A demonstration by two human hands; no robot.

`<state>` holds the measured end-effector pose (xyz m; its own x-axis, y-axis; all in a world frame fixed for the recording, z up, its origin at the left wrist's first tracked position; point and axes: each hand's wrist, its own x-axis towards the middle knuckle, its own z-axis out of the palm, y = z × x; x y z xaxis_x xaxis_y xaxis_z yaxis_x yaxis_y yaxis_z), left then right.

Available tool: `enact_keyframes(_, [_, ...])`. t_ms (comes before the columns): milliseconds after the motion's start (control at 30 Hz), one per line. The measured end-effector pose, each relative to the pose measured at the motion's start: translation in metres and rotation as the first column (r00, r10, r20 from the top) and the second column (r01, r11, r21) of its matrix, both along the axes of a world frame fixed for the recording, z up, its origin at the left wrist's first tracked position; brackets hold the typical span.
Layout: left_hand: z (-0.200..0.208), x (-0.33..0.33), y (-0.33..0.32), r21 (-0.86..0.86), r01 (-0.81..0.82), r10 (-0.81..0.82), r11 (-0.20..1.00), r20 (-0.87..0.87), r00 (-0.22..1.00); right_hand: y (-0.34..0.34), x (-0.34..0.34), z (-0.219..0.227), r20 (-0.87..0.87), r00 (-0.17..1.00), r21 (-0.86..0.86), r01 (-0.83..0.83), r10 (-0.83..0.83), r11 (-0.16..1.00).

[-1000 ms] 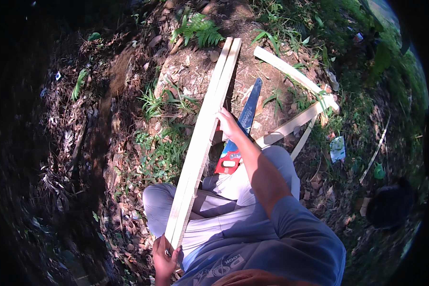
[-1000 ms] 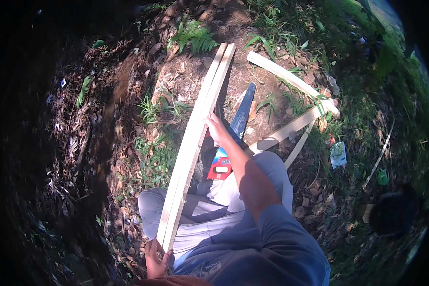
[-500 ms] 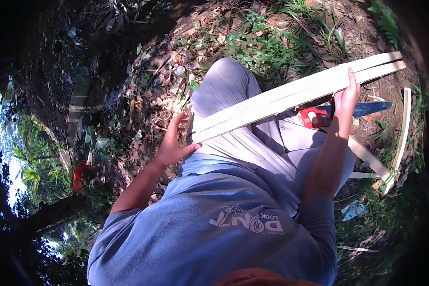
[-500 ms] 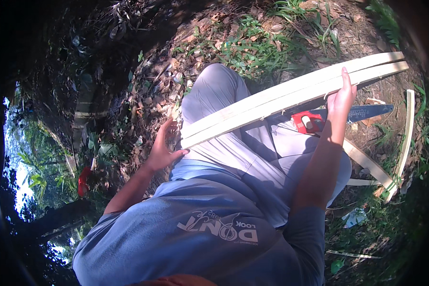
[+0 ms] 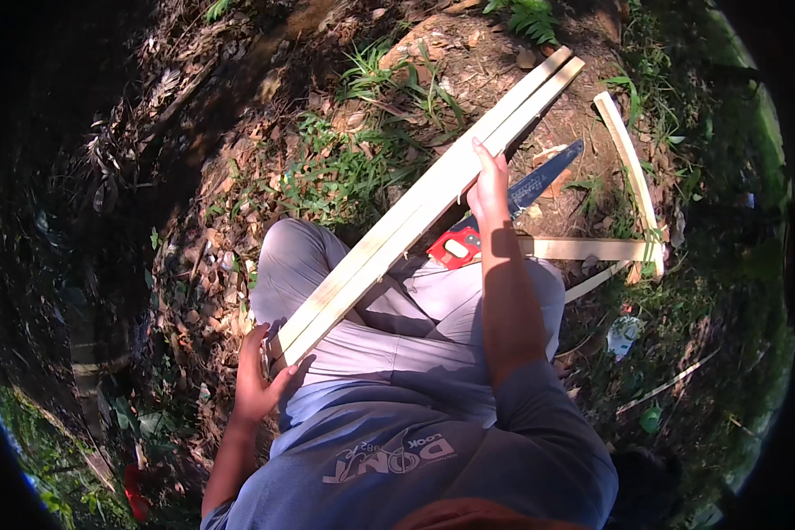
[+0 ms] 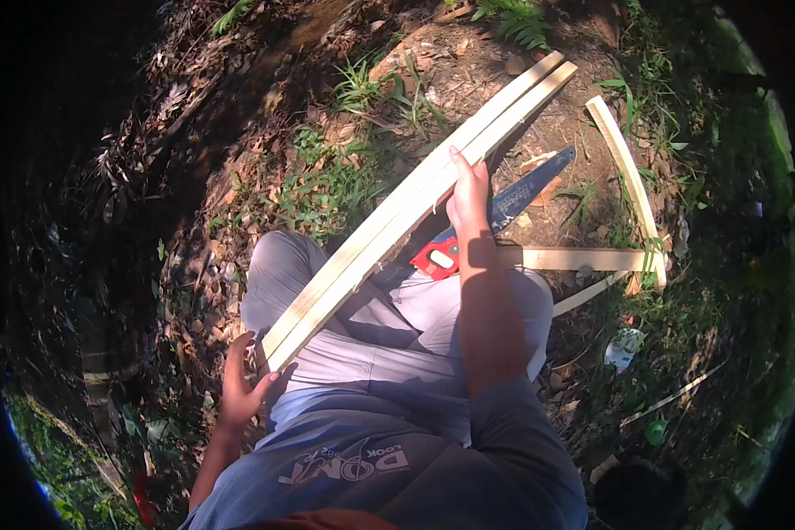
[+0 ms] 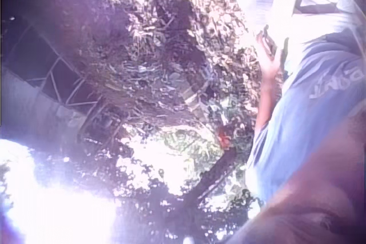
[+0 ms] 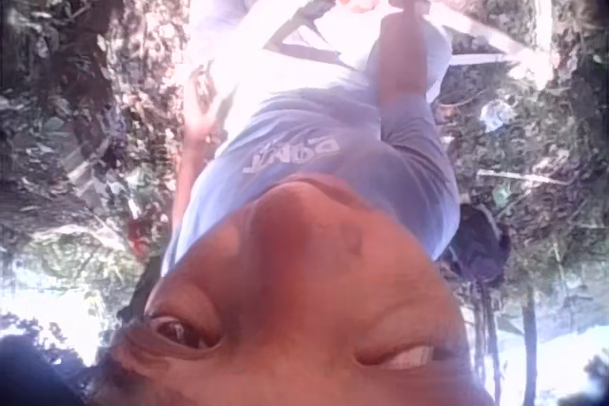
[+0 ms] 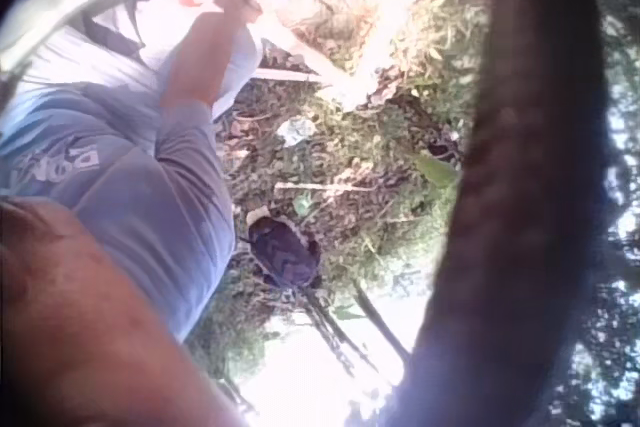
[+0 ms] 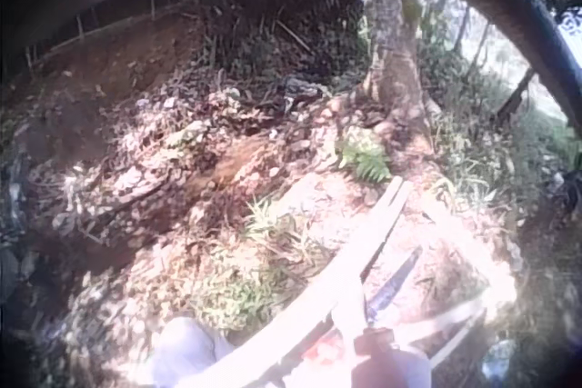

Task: The person sits on the ground and uses a hand saw to cut a long, thin piece of wood. They hold the wood with one hand and saw with the other, making several cuts to shorten the piece.

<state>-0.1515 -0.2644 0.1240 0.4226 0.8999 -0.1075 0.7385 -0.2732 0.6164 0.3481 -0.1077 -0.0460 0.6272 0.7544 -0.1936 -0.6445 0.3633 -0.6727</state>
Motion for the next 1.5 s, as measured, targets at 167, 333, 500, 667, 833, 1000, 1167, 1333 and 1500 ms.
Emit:
enact_keyframes(167, [0.009, 0.053, 0.026, -0.021, 0.122, -0.124, 0.992, -0.092, 0.988, -0.002, 0.009, -0.004, -0.037, 0.999, -0.012, -0.009, 0.009, 1.000])
enact_keyframes(333, [0.001, 0.113, 0.068, -0.084, 0.262, -0.271, 0.961, -0.130, 0.954, -0.007, 0.005, -0.001, -0.024, 0.999, -0.061, 0.022, -0.024, 0.998])
enact_keyframes(500, [-0.020, 0.189, 0.105, -0.356, 0.263, -0.167, 0.897, 0.279, 0.946, -0.006, 0.005, -0.003, -0.020, 1.000, -0.040, 0.017, -0.017, 0.999])
enact_keyframes(667, [-0.041, 0.211, 0.126, -0.315, 0.200, -0.225, 0.928, -0.045, 0.973, -0.003, 0.003, -0.003, -0.005, 1.000, 0.010, 0.020, -0.020, 1.000])
enact_keyframes(833, [0.003, 0.192, 0.133, -0.226, 0.191, -0.237, 0.955, -0.198, 0.951, -0.009, -0.006, 0.006, -0.026, 0.996, 0.041, -0.086, 0.087, 0.995])
enact_keyframes(1000, [0.046, 0.148, 0.140, -0.197, 0.233, -0.292, 0.952, -0.368, 0.883, -0.017, -0.052, 0.030, -0.184, 0.958, 0.086, -0.207, 0.220, 0.975])
enact_keyframes(1167, [0.023, 0.078, 0.131, 0.165, 0.407, -0.241, 0.898, -0.590, 0.771, -0.026, -0.112, 0.032, -0.277, 0.911, 0.069, -0.297, 0.304, 0.952])
enact_keyframes(1333, [0.000, 0.042, 0.131, 0.237, 0.462, -0.211, 0.855, -0.654, 0.726, -0.030, -0.134, 0.028, -0.226, 0.903, -0.168, -0.406, 0.366, 0.898])
enact_keyframes(1500, [-0.030, 0.023, 0.127, 0.248, 0.453, -0.231, 0.856, -0.601, 0.765, -0.028, -0.145, 0.005, -0.289, 0.868, -0.089, -0.444, 0.404, 0.892])
